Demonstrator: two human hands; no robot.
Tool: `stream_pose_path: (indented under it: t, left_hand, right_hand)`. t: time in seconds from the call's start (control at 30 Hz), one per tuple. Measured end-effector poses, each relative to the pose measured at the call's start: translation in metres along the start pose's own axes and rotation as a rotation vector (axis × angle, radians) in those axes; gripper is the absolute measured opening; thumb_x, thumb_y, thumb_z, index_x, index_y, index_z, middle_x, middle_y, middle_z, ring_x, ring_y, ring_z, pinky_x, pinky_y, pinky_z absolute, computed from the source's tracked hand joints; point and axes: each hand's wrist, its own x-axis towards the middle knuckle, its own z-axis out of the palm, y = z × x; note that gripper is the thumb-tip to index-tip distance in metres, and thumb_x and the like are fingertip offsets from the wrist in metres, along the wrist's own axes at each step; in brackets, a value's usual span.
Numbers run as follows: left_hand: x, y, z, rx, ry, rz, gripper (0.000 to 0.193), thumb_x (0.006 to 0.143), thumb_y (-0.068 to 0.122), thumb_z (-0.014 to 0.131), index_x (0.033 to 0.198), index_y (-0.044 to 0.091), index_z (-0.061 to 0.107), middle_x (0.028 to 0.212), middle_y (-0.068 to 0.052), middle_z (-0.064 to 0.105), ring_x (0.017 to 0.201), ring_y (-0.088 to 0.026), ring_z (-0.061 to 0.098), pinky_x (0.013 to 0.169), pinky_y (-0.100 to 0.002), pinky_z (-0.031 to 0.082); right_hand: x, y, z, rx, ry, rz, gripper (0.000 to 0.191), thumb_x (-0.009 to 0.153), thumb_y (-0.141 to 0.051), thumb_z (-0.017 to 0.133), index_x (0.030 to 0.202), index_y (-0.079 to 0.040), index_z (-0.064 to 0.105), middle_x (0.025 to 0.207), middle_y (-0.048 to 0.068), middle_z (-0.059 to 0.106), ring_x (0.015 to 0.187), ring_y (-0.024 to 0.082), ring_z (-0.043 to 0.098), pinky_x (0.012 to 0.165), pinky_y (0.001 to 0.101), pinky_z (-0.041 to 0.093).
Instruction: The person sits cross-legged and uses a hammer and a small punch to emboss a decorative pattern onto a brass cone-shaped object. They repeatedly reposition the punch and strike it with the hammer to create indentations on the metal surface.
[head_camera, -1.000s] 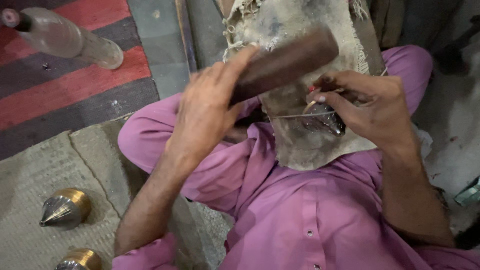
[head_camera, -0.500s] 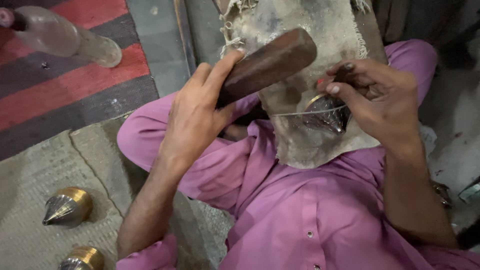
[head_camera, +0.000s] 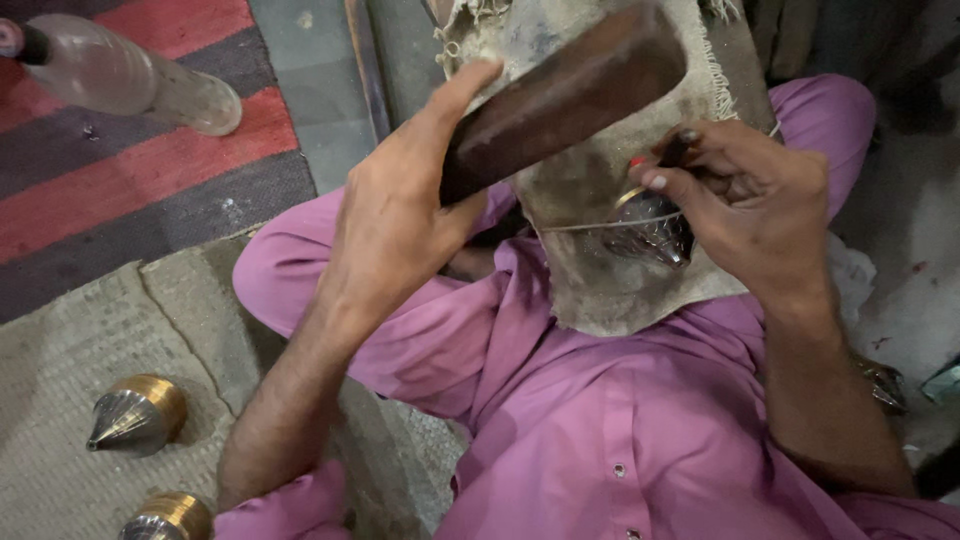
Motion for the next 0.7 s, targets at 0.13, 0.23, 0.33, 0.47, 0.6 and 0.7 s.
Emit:
stream_pose_path:
  t: [0.13,0.23,0.33,0.47,0.6,0.7]
  left_hand:
    - [0.008,0.001,0.002,0.099,-0.056,0.041,0.082,0.084,-0.002,0.072,0.156,0.017,0.037,0.123,-0.018,0.06,0.112,-0.04,0.063,0.096,-0.047,0.053]
    - [0.015,-0.002,0.005,0.468,-0.118,0.077,0.079,0.088,-0.005,0.067,0.159,0.023,0.045,0.1,-0.011,0.06,0.099,-0.033,0.065,0.095,-0.049,0.049]
    - [0.017,-0.004,0.007,0.468,-0.085,0.125,0.072,0.095,-0.001,0.066,0.16,0.023,0.045,0.101,-0.01,0.057,0.099,-0.032,0.062,0.101,-0.048,0.048]
    - [0.02,-0.005,0.006,0.507,-0.08,0.147,0.067,0.099,-0.002,0.066,0.157,0.023,0.045,0.099,-0.01,0.057,0.101,-0.031,0.062,0.108,-0.048,0.047]
    - [0.027,-0.004,0.005,0.425,-0.11,0.126,0.07,0.09,-0.001,0.064,0.155,0.019,0.047,0.109,-0.012,0.061,0.106,-0.035,0.063,0.106,-0.05,0.045]
    - [0.031,-0.001,0.002,0.487,-0.092,0.148,0.067,0.096,-0.001,0.065,0.156,0.022,0.045,0.107,-0.011,0.06,0.104,-0.033,0.062,0.108,-0.047,0.045]
  right_hand:
    - [0.0,0.001,-0.002,-0.138,0.02,-0.013,0.017,0.104,0.002,0.08,0.115,0.01,0.069,0.1,0.013,0.076,0.09,0.011,0.074,0.075,0.0185,0.057]
    - [0.003,0.001,-0.005,-0.283,0.025,-0.032,0.019,0.102,-0.001,0.085,0.111,0.008,0.071,0.092,0.012,0.076,0.081,0.01,0.073,0.064,0.0184,0.054]
    - [0.005,-0.001,-0.006,-0.298,0.034,-0.027,0.018,0.1,-0.002,0.084,0.11,0.007,0.072,0.091,0.013,0.076,0.078,0.011,0.072,0.062,0.0194,0.051]
    - [0.005,-0.003,-0.005,-0.197,0.049,-0.022,0.018,0.097,-0.002,0.079,0.109,0.006,0.069,0.094,0.012,0.075,0.084,0.01,0.071,0.068,0.0192,0.053]
    - [0.006,-0.001,-0.006,-0.217,0.044,-0.028,0.019,0.102,-0.001,0.083,0.114,0.007,0.071,0.093,0.012,0.076,0.083,0.007,0.073,0.065,0.0159,0.054]
    - [0.003,0.0,-0.007,-0.219,0.049,0.021,0.018,0.101,-0.001,0.085,0.108,0.007,0.071,0.087,0.011,0.075,0.075,0.006,0.068,0.061,0.0157,0.049]
